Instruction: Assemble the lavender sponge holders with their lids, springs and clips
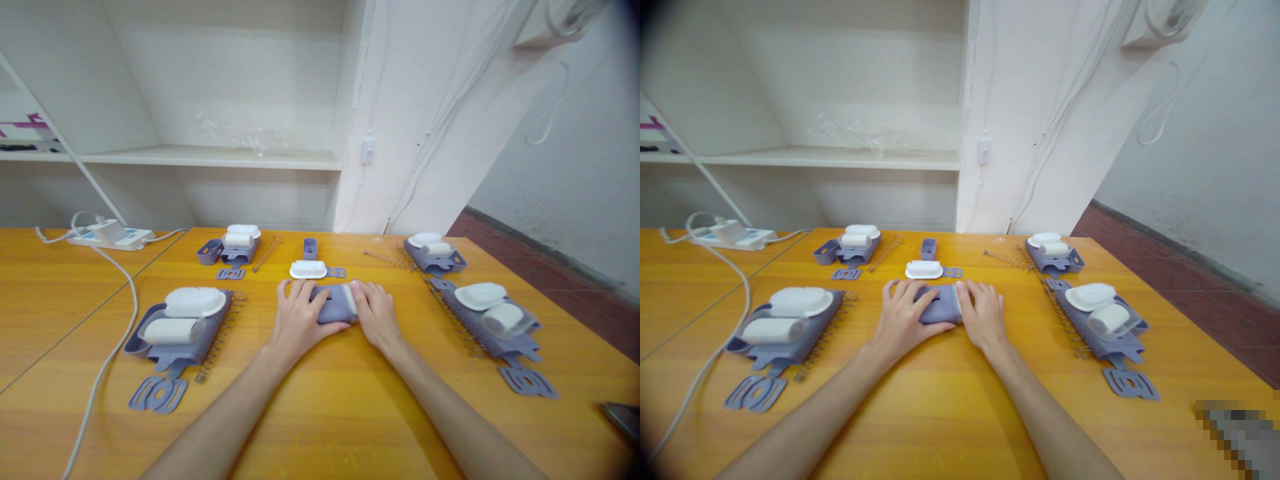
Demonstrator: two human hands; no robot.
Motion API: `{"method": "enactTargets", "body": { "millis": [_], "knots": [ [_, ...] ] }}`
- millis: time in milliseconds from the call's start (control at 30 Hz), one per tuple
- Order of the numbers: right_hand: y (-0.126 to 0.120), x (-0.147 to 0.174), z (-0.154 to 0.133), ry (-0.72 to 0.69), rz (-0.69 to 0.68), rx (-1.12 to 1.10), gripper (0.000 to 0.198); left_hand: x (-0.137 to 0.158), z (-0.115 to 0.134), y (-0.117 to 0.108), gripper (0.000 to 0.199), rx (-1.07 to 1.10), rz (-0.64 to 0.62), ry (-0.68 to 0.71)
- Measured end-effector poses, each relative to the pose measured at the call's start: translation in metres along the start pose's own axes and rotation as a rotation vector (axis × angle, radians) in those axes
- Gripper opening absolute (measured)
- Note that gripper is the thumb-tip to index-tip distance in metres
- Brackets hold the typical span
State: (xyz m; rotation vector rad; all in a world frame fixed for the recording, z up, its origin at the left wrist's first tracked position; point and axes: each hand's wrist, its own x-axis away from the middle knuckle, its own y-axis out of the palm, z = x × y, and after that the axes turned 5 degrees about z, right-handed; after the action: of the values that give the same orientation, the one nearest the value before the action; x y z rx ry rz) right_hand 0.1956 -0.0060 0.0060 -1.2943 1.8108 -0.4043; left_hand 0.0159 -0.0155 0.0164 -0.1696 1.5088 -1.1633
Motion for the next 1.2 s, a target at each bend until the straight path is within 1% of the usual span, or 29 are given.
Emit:
{"method": "enactTargets", "body": {
  "millis": [67,133,233,333,400,467,567,667,733,767,800,833,900,933,1000,1100,1200],
  "knots": [
    [0.002,-0.001,0.003,0.05,0.042,-0.093,0.048,0.0,0.0,0.0,0.061,-0.014,0.023,-0.032],
    [0.004,-0.003,0.008,0.136,0.085,-0.216,0.05,0.0,0.0,0.001,0.06,-0.019,0.054,-0.07],
    [0.008,-0.006,0.016,0.269,0.142,-0.39,0.052,0.0,-0.001,0.001,0.045,-0.012,0.101,-0.169],
    [0.01,-0.009,0.021,0.34,0.187,-0.516,0.048,-0.001,-0.006,0.001,0.031,0.056,0.15,-0.304],
    [0.009,-0.01,0.022,0.369,0.228,-0.571,0.046,-0.002,-0.011,0.002,0.03,0.15,0.203,-0.389],
    [0.007,-0.01,0.022,0.393,0.28,-0.605,0.045,-0.003,-0.017,0.004,0.033,0.263,0.285,-0.478],
    [0.003,-0.011,0.021,0.449,0.327,-0.685,0.043,-0.004,-0.029,0.01,0.037,0.438,0.399,-0.669],
    [0.001,-0.011,0.02,0.497,0.337,-0.784,0.042,-0.005,-0.037,0.015,0.043,0.634,0.442,-0.85],
    [0.0,-0.011,0.02,0.488,0.325,-0.814,0.041,-0.006,-0.039,0.017,0.047,0.748,0.438,-0.904],
    [0.001,-0.011,0.02,0.48,0.312,-0.814,0.04,-0.006,-0.037,0.016,0.048,0.779,0.415,-0.899],
    [0.001,-0.011,0.02,0.471,0.293,-0.805,0.04,-0.007,-0.035,0.015,0.048,0.781,0.368,-0.865],
    [0.002,-0.011,0.02,0.46,0.267,-0.784,0.04,-0.007,-0.032,0.014,0.046,0.758,0.301,-0.805],
    [0.003,-0.011,0.02,0.418,0.209,-0.71,0.04,-0.008,-0.024,0.01,0.039,0.658,0.144,-0.637],
    [0.004,-0.011,0.021,0.389,0.183,-0.665,0.04,-0.008,-0.02,0.009,0.036,0.609,0.085,-0.559],
    [0.006,-0.012,0.022,0.342,0.153,-0.591,0.039,-0.008,-0.014,0.007,0.032,0.545,0.027,-0.467],
    [0.007,-0.012,0.022,0.333,0.151,-0.557,0.036,-0.007,-0.012,0.008,0.031,0.472,0.032,-0.441],
    [0.007,-0.011,0.023,0.34,0.146,-0.566,0.035,-0.006,-0.013,0.008,0.03,0.324,0.122,-0.469]
  ]
}}
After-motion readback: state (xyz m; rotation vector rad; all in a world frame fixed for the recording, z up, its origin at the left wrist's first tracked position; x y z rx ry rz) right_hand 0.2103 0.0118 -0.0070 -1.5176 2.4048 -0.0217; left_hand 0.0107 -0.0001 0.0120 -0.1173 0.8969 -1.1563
